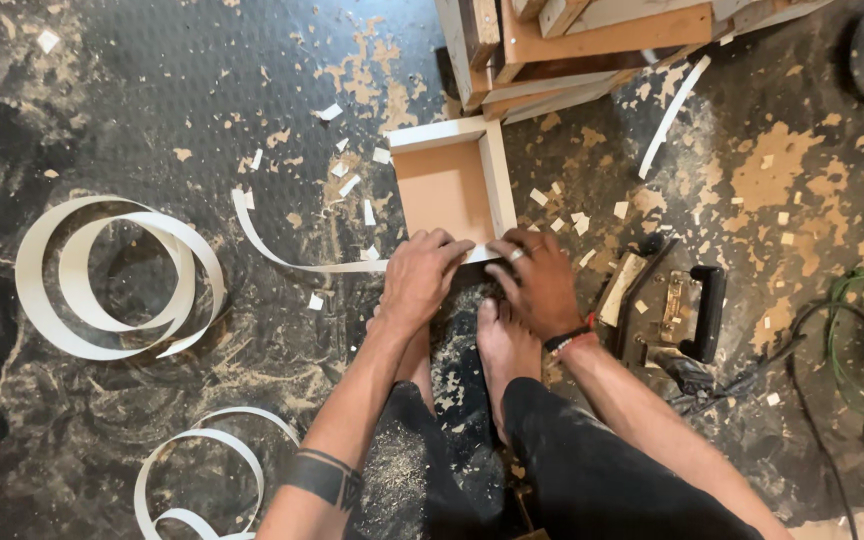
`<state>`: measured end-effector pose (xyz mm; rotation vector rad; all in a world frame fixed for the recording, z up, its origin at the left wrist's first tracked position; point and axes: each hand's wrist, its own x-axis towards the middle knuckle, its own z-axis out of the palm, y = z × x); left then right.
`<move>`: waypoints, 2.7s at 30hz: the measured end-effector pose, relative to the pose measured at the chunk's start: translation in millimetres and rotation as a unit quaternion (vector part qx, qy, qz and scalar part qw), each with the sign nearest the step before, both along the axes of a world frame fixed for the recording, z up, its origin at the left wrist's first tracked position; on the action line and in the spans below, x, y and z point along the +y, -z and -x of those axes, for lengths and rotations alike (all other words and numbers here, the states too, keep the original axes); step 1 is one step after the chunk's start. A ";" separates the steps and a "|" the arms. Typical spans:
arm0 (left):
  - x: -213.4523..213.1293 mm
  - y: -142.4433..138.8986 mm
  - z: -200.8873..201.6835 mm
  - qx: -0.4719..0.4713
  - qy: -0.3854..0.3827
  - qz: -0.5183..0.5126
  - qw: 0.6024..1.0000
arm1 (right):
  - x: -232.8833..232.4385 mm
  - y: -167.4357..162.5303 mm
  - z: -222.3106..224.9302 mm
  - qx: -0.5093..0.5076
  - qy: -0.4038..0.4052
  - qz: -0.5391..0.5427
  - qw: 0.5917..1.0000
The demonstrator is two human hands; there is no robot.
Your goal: The person applies white edge banding to the edges of small wooden boxes. They use a hand-held iron to press the banding onto the edges, then trim the excess with a utility knife. The person works on multiple boxes, repeating the process for each edge.
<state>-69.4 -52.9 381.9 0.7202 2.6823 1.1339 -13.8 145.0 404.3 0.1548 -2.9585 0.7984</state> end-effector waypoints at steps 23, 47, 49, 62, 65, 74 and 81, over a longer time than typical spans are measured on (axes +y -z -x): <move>-1.0 1.8 -17.8 0.255 0.063 0.190 0.946 | 13.1 -2.8 -2.2 -0.047 0.055 0.073 0.995; 2.5 5.8 -31.3 0.305 0.078 0.175 0.933 | 210.5 -25.0 -113.7 -0.322 0.434 0.352 0.765; 3.5 9.3 -32.0 0.318 0.076 0.170 0.930 | 201.3 -26.9 -106.1 -0.324 0.418 0.342 0.777; 2.6 12.5 -35.5 0.316 0.067 0.173 0.930 | 64.3 -96.8 1.2 -0.323 0.190 0.104 0.921; 0.1 14.8 -35.7 0.295 0.075 0.169 0.937 | 32.5 -88.3 19.9 -0.304 0.161 0.072 0.936; -8.6 26.2 -35.6 0.185 0.059 0.112 0.975 | 14.1 -72.5 28.0 -0.287 0.119 0.014 0.950; -36.8 11.9 -41.6 0.029 -0.039 0.022 0.999 | -5.4 -69.7 28.6 -0.243 0.060 0.038 0.968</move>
